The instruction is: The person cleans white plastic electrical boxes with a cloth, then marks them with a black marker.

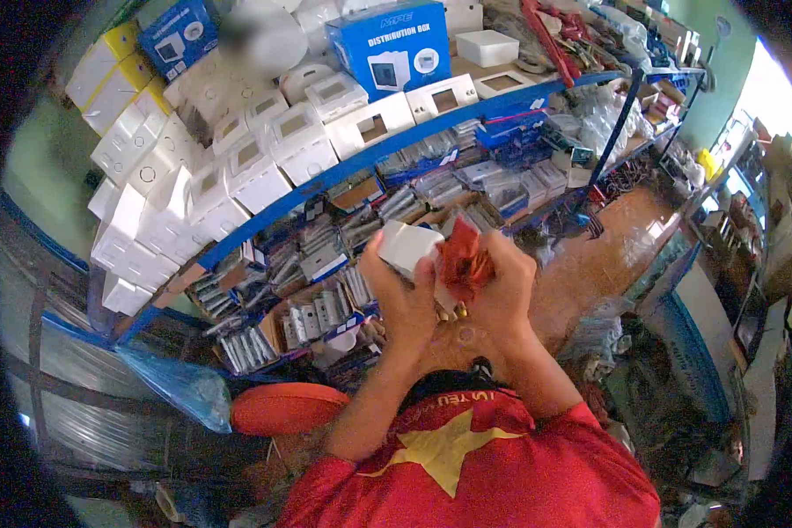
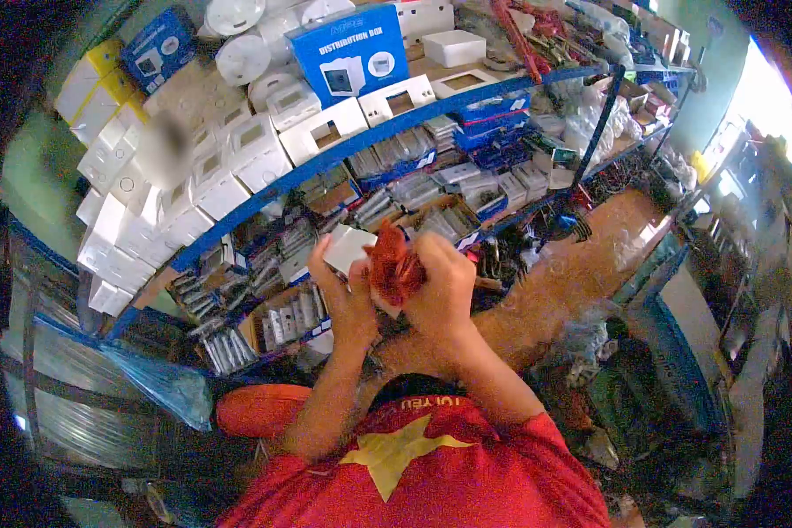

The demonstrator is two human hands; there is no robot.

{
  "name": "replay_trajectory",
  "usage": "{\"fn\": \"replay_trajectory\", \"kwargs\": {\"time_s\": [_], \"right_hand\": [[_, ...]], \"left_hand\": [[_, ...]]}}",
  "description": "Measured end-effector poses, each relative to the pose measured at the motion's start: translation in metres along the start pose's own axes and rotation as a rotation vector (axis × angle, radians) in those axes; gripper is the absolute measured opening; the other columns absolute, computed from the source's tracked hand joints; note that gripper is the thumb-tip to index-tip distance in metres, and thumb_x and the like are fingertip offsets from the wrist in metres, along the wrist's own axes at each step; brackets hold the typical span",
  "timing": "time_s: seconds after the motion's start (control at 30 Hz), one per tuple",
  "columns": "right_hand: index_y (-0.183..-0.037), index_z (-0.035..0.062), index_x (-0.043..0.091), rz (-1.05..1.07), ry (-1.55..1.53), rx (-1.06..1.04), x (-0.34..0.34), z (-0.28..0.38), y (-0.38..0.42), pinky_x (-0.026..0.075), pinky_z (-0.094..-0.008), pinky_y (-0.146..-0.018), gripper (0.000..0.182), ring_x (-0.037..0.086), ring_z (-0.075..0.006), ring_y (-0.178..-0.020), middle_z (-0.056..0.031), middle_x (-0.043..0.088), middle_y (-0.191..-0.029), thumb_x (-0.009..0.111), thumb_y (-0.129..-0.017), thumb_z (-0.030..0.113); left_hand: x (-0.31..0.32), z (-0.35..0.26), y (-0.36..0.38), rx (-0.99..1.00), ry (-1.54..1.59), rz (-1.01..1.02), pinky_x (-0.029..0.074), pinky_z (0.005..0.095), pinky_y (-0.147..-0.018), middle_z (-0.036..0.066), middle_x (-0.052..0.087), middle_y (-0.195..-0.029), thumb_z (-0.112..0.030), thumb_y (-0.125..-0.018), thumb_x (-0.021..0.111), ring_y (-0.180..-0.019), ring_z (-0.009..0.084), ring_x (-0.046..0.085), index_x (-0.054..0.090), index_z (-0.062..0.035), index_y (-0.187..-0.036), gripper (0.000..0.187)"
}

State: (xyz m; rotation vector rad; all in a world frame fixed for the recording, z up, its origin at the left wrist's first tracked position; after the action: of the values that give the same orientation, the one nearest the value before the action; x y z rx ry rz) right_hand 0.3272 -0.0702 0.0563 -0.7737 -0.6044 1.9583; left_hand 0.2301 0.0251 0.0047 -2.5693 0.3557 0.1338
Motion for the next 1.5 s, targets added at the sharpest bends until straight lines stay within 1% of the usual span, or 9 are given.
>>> {"fn": "replay_trajectory", "kwargs": {"time_s": [0.17, 0.3, 0.43, 0.67, 0.8, 0.9, 1.03, 1.33, 1.5], "right_hand": [[-0.068, 0.0040, 0.053, 0.022, -0.217, -0.278, 0.012, 0.005, 0.007, 0.042, -0.0336, -0.051, 0.021, 0.055, -0.0266, -0.057, -0.0118, 0.052, -0.064, 0.073, -0.063, 0.008], [-0.077, -0.0003, 0.059, 0.131, 0.017, 0.209, 0.014, -0.037, -0.017, 0.046, -0.0305, -0.058, 0.016, 0.060, -0.0190, -0.063, -0.0122, 0.064, -0.072, 0.072, -0.067, 0.001], [-0.096, 0.0012, 0.063, -0.051, -0.514, 0.345, 0.004, -0.053, -0.010, 0.048, -0.0263, -0.075, 0.019, 0.059, -0.0089, -0.080, 0.0003, 0.064, -0.088, 0.073, -0.081, 0.008], [-0.117, 0.0021, 0.058, -0.029, -1.240, 0.576, 0.010, -0.041, -0.015, 0.048, -0.0352, -0.088, 0.041, 0.062, -0.0217, -0.099, -0.0120, 0.064, -0.108, 0.053, -0.096, 0.037], [-0.122, -0.0027, 0.055, 0.223, -0.866, 0.088, 0.042, -0.014, -0.005, 0.030, -0.0397, -0.109, 0.055, 0.048, -0.0288, -0.124, -0.0173, 0.055, -0.129, 0.041, -0.098, 0.045], [-0.102, -0.0004, 0.062, 0.388, -0.734, 0.090, 0.053, -0.042, -0.006, 0.042, -0.0361, -0.092, 0.041, 0.058, -0.0219, -0.102, -0.0130, 0.064, -0.103, 0.050, -0.097, 0.039], [-0.073, 0.0052, 0.052, 0.114, -0.581, 0.314, 0.064, -0.056, -0.014, 0.033, -0.0274, -0.052, 0.029, 0.039, -0.0066, -0.061, 0.0024, 0.049, -0.065, 0.064, -0.093, 0.023], [-0.101, 0.0063, 0.063, -0.299, -1.054, 0.804, 0.044, -0.096, -0.019, 0.050, -0.0302, -0.068, 0.040, 0.063, -0.0152, -0.076, -0.0057, 0.066, -0.087, 0.055, -0.093, 0.045], [-0.113, 0.0015, 0.059, 0.144, -0.937, 0.192, 0.037, -0.027, 0.002, 0.041, -0.0386, -0.097, 0.043, 0.056, -0.0281, -0.107, -0.0128, 0.062, -0.111, 0.052, -0.092, 0.038]], "left_hand": [[-0.007, 0.017, -0.010, 0.011, 0.003, 0.006, 0.031, 0.0390, -0.103, 0.018, 0.039, -0.129, -0.058, -0.090, 0.051, -0.120, 0.0286, 0.041, 0.033, 0.0004, -0.135, 0.076], [-0.018, -0.002, -0.007, -0.037, 0.217, 0.090, 0.033, 0.0371, -0.100, 0.016, 0.043, -0.125, -0.059, -0.091, 0.048, -0.114, 0.0253, 0.044, 0.033, 0.0012, -0.135, 0.076], [-0.017, 0.002, -0.013, -0.176, 0.384, 0.152, 0.036, 0.0332, -0.096, 0.010, 0.045, -0.116, -0.053, -0.095, 0.045, -0.106, 0.0181, 0.046, 0.037, -0.0024, -0.131, 0.062], [-0.005, 0.047, -0.005, -0.459, 0.662, 0.254, 0.039, 0.0332, -0.097, 0.008, 0.046, -0.119, -0.053, -0.094, 0.049, -0.108, 0.0176, 0.048, 0.038, -0.0094, -0.133, 0.060], [-0.002, 0.005, -0.002, -0.309, 0.795, 0.289, 0.035, 0.0330, -0.099, 0.007, 0.042, -0.123, -0.048, -0.093, 0.054, -0.112, 0.0167, 0.043, 0.035, -0.0077, -0.134, 0.060], [-0.005, 0.022, 0.001, -0.301, 0.736, 0.298, 0.034, 0.0333, -0.100, 0.008, 0.043, -0.125, -0.046, -0.094, 0.054, -0.113, 0.0176, 0.044, 0.035, -0.0073, -0.132, 0.058], [-0.005, 0.044, 0.020, -0.540, 0.828, 0.351, 0.042, 0.0317, -0.092, 0.008, 0.050, -0.115, -0.049, -0.095, 0.050, -0.104, 0.0173, 0.051, 0.034, -0.0074, -0.130, 0.058], [-0.023, 0.021, 0.002, -0.369, 1.022, 0.418, 0.047, 0.0396, -0.095, 0.012, 0.052, -0.129, -0.063, -0.088, 0.051, -0.117, 0.0251, 0.054, 0.035, -0.0100, -0.140, 0.076], [-0.016, 0.013, 0.009, -0.459, 0.966, 0.326, 0.040, 0.0423, -0.105, 0.016, 0.048, -0.136, -0.070, -0.077, 0.057, -0.121, 0.0299, 0.052, 0.029, 0.0017, -0.144, 0.102]]}}
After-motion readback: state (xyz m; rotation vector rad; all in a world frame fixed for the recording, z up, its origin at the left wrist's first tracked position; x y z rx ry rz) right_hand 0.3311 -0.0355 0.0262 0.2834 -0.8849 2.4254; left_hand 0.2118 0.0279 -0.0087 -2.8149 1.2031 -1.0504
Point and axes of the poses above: each hand's wrist, its own y-axis away from the middle knuckle, its own x-axis out of the palm, z = x × y, the point moved 2 cm from there along -y, towards the middle knuckle
